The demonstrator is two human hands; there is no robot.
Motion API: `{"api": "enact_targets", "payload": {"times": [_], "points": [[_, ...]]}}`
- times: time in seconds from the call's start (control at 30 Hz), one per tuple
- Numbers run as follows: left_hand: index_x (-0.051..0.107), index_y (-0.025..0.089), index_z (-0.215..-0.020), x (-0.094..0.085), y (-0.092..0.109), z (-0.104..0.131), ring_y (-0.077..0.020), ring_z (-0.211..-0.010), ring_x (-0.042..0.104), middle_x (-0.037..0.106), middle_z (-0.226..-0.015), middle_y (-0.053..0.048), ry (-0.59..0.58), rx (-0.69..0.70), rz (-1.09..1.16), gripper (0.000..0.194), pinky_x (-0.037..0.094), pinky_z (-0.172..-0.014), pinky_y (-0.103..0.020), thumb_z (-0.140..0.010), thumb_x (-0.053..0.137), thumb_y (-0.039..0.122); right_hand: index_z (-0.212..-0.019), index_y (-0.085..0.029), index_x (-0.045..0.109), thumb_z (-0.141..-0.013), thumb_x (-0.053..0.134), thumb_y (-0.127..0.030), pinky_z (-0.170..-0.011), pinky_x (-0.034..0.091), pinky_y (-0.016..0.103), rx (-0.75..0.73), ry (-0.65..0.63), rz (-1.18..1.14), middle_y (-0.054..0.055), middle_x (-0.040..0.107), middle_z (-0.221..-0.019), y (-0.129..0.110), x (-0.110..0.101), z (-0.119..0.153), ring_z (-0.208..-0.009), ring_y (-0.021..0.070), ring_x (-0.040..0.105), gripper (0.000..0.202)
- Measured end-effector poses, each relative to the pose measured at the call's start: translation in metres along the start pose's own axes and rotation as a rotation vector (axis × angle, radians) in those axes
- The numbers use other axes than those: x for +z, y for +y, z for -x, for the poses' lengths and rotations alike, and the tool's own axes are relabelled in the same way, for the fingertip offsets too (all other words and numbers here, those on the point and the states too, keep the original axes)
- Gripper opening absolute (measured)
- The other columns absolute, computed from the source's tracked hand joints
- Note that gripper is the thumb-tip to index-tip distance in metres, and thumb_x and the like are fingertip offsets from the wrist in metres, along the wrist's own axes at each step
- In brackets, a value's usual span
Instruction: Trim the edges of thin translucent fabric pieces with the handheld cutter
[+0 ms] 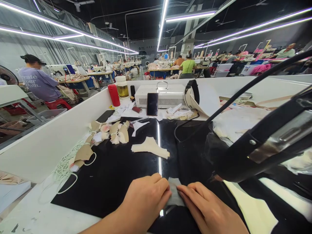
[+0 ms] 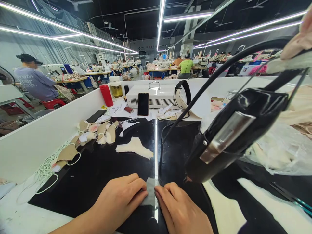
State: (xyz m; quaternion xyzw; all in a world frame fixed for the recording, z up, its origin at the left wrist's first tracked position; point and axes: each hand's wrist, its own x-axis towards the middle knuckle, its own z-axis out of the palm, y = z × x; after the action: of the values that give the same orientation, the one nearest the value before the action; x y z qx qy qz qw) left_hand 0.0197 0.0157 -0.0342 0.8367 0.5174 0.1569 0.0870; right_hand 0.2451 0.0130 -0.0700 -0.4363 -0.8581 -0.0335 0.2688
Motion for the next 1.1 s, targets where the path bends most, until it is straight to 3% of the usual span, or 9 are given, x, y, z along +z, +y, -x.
{"api": "enact_targets", "payload": {"times": [0.37, 0.53, 0.67, 0.8, 0.9, 1.1], "points": [[0.067, 0.022, -0.090, -0.002, 0.000, 0.001, -0.0156, -0.067, 0.066, 0.065, -0.082, 0.003, -0.015, -0.009, -0.003, 0.011, 0.038, -0.056, -0.028, -0.100, 0.062, 0.019, -0.115, -0.028, 0.063, -0.116, 0.030, -0.034, -0.052, 0.054, 0.020, 0.040, -0.003, -0.017, -0.002, 0.065, -0.090, -0.004, 0.000, -0.002, -0.071, 0.0125, 0.074, 0.033], [0.065, 0.021, -0.088, -0.005, 0.000, 0.001, -0.0154, -0.062, 0.061, 0.062, -0.079, 0.002, 0.093, 0.056, -0.054, 0.013, 0.040, -0.054, -0.028, -0.100, 0.062, 0.018, -0.112, -0.025, 0.064, -0.116, 0.032, -0.032, -0.052, 0.052, 0.021, 0.019, 0.027, -0.008, -0.001, 0.066, -0.088, -0.004, 0.001, -0.002, -0.068, 0.0129, 0.073, 0.034], [0.064, 0.018, -0.093, -0.007, 0.005, -0.001, -0.0188, -0.074, 0.063, 0.066, -0.083, -0.001, 0.265, 0.267, -0.134, 0.025, 0.052, -0.067, -0.032, -0.108, 0.044, 0.018, -0.112, -0.024, 0.065, -0.116, 0.033, -0.030, -0.053, 0.052, 0.020, 0.024, 0.026, 0.000, 0.001, 0.067, -0.090, -0.006, 0.000, -0.003, -0.070, 0.0131, 0.073, 0.033], [0.064, 0.014, -0.107, 0.000, 0.010, -0.002, -0.0183, -0.097, 0.070, 0.074, -0.102, -0.004, 0.317, 0.413, -0.069, 0.027, 0.058, -0.091, -0.033, -0.112, 0.039, 0.020, -0.115, -0.024, 0.064, -0.116, 0.029, -0.029, -0.050, 0.052, 0.019, 0.011, 0.026, -0.004, 0.000, 0.066, -0.089, -0.005, -0.001, -0.004, -0.068, 0.0125, 0.073, 0.036], [0.064, 0.012, -0.113, 0.007, 0.009, -0.001, -0.0179, -0.108, 0.071, 0.076, -0.110, -0.005, 0.318, 0.446, -0.040, 0.026, 0.057, -0.101, -0.032, -0.113, 0.040, 0.023, -0.121, -0.025, 0.063, -0.116, 0.027, -0.029, -0.050, 0.052, 0.018, 0.012, 0.020, -0.012, 0.000, 0.066, -0.089, -0.004, -0.001, -0.003, -0.068, 0.0118, 0.073, 0.037], [0.064, 0.012, -0.116, 0.010, 0.008, -0.001, -0.0201, -0.110, 0.073, 0.077, -0.116, -0.007, 0.296, 0.421, -0.035, 0.030, 0.060, -0.098, -0.033, -0.114, 0.039, 0.028, -0.120, -0.025, 0.065, -0.116, 0.027, -0.030, -0.051, 0.053, 0.017, 0.020, 0.004, -0.029, 0.001, 0.067, -0.088, -0.004, -0.001, -0.005, -0.068, 0.0120, 0.073, 0.038]]}}
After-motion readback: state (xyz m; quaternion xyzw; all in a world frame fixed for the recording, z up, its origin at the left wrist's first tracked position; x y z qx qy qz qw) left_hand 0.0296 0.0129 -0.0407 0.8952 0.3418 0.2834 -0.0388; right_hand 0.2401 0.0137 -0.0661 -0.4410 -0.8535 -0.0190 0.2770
